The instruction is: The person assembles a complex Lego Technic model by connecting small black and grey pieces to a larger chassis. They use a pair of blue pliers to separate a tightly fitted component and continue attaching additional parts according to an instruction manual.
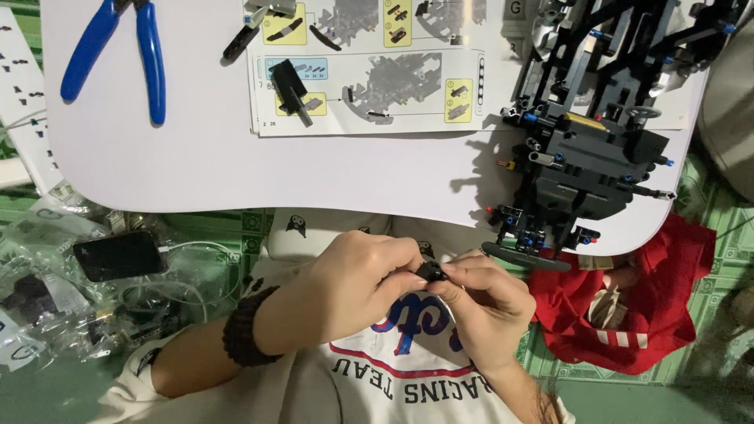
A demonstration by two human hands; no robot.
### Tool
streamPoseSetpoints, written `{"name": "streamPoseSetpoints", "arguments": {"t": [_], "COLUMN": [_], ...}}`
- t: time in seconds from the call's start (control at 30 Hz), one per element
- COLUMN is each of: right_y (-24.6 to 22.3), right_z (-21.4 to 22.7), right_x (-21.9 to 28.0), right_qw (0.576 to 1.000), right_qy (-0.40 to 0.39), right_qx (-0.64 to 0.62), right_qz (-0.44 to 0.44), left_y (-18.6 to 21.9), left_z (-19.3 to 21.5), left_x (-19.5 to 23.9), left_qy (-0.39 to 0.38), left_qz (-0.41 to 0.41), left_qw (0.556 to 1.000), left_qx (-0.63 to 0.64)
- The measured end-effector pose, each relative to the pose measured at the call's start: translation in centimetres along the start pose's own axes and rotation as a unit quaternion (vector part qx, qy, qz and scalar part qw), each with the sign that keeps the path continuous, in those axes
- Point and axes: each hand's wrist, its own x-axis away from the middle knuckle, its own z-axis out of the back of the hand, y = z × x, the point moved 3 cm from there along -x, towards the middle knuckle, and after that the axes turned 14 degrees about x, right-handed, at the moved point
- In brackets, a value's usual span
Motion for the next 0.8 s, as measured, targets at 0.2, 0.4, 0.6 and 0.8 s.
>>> {"name": "streamPoseSetpoints", "arguments": {"t": [0.2, 0.4, 0.6, 0.8], "right_y": [0.1, 0.0, -2.5, -3.4], "right_z": [-0.6, -0.6, -1.0, -1.6], "right_x": [0.3, 0.3, -0.9, -1.6], "right_qw": [1.000, 0.998, 0.998, 0.993], "right_qy": [0.011, 0.009, -0.045, -0.025], "right_qx": [-0.008, -0.009, 0.049, 0.113], "right_qz": [-0.001, -0.055, -0.009, -0.010], "left_y": [-0.6, -1.0, 0.1, -1.1], "left_z": [-0.1, 0.5, 1.4, 1.2], "left_x": [0.4, 0.8, 1.2, 0.7], "left_qy": [0.016, 0.033, 0.050, 0.068], "left_qz": [-0.005, -0.037, -0.015, -0.014], "left_qw": [1.000, 0.997, 0.995, 0.994], "left_qx": [-0.015, 0.057, 0.080, 0.088]}}
